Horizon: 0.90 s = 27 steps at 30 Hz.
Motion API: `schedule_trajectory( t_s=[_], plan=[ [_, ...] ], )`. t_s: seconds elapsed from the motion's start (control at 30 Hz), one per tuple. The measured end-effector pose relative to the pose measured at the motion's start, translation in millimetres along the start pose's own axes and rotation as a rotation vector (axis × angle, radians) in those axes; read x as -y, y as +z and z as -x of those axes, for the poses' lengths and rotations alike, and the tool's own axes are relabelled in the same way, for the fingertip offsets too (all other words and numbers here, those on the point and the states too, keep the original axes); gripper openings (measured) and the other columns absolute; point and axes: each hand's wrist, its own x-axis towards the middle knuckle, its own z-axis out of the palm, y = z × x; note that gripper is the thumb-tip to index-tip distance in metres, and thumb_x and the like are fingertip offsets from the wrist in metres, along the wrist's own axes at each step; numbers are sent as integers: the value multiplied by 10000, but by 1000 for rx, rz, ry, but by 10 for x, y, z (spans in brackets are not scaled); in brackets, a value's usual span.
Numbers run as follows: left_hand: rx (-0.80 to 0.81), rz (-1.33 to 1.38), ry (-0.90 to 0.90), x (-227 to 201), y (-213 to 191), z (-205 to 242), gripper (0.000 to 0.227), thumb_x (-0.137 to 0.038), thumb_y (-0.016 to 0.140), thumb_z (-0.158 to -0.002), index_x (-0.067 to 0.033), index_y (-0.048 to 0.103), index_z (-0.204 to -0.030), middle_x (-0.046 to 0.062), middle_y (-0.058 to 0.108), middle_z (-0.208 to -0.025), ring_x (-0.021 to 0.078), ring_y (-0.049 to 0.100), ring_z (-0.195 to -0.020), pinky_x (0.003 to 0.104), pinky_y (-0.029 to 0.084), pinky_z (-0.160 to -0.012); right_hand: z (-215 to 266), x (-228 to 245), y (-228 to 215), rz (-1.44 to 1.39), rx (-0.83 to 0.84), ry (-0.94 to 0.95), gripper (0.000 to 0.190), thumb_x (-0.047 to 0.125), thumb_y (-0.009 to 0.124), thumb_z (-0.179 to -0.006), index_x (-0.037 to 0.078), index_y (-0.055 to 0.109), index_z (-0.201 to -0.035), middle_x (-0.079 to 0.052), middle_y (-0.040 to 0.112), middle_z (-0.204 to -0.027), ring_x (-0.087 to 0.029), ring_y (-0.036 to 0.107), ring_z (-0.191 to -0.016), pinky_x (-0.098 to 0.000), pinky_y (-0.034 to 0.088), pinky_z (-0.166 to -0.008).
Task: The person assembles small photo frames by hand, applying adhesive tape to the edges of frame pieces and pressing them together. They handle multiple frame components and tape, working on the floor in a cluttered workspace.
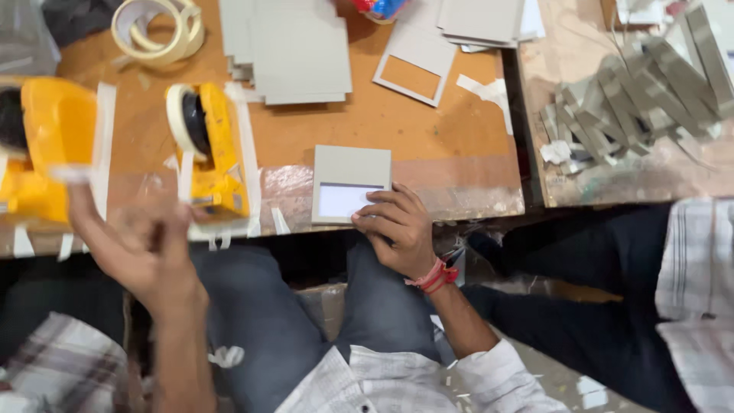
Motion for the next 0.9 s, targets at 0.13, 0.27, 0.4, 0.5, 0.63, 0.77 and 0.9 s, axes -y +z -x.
schedule_trajectory(
  t_s=[0.13, 0.27, 0.4, 0.5, 0.63, 0.77, 0.9],
  plan=[
    [-96, -635, 119, 62, 23, 207, 806, 114, 711, -988, -33, 223, -1612, 152, 606, -1396, 153, 702, -904, 249, 444, -665, -31, -33, 10, -3, -22, 1, 220, 47, 791, -768, 159, 776, -957, 12, 753, -1005, -244, 691, -1127, -507, 472, -1078],
    [-97, -519, 73, 82, 50, 410, 753, 46, 742, -1079, -11, 207, -1606, 70, 670, -981, 102, 576, -786, 186, 396, -702, 10, -37, 16, -2, -32, 4, 221, 39, 778, -769, 158, 773, -956, 14, 756, -1015, -243, 689, -1132, -502, 481, -1069],
    [25, -280, -2, 210, 242, 628, 739, 7, 748, -1006, -5, 281, -1579, 46, 657, -997, 58, 571, -833, 166, 419, -733, -12, -45, 25, -20, -13, -15, 233, 30, 770, -762, 153, 771, -960, 16, 753, -1013, -245, 691, -1133, -484, 502, -1059],
    [106, -238, -102, 353, 470, 734, 683, -8, 729, -989, -13, 326, -1540, 34, 699, -874, 31, 534, -725, 157, 394, -677, 18, -63, 23, -24, -5, -19, 217, 60, 799, -779, 156, 774, -972, 16, 754, -1025, -248, 687, -1133, -511, 479, -1063],
    [130, -170, -200, 460, 752, 858, 552, -11, 709, -989, -13, 391, -1439, 44, 727, -841, 8, 495, -656, 148, 363, -618, 40, -68, 15, -17, 8, 0, 214, 65, 799, -795, 168, 775, -982, 22, 757, -1040, -242, 688, -1143, -519, 479, -1081],
    [100, -113, -246, 545, 864, 836, 432, -32, 711, -1004, -26, 414, -1318, 57, 718, -812, 13, 525, -655, 155, 360, -597, 1, -49, 7, -20, 3, -1, 209, 64, 797, -806, 178, 777, -981, 27, 757, -1040, -240, 691, -1151, -514, 480, -1084],
    [101, -51, -240, 632, 821, 813, 402, -31, 704, -1014, -37, 398, -1272, 59, 694, -836, 45, 639, -740, 158, 416, -629, 25, -61, 16, -11, 8, -3, 206, 72, 804, -802, 166, 781, -984, 16, 756, -1039, -248, 686, -1142, -523, 473, -1084]
  ],
)
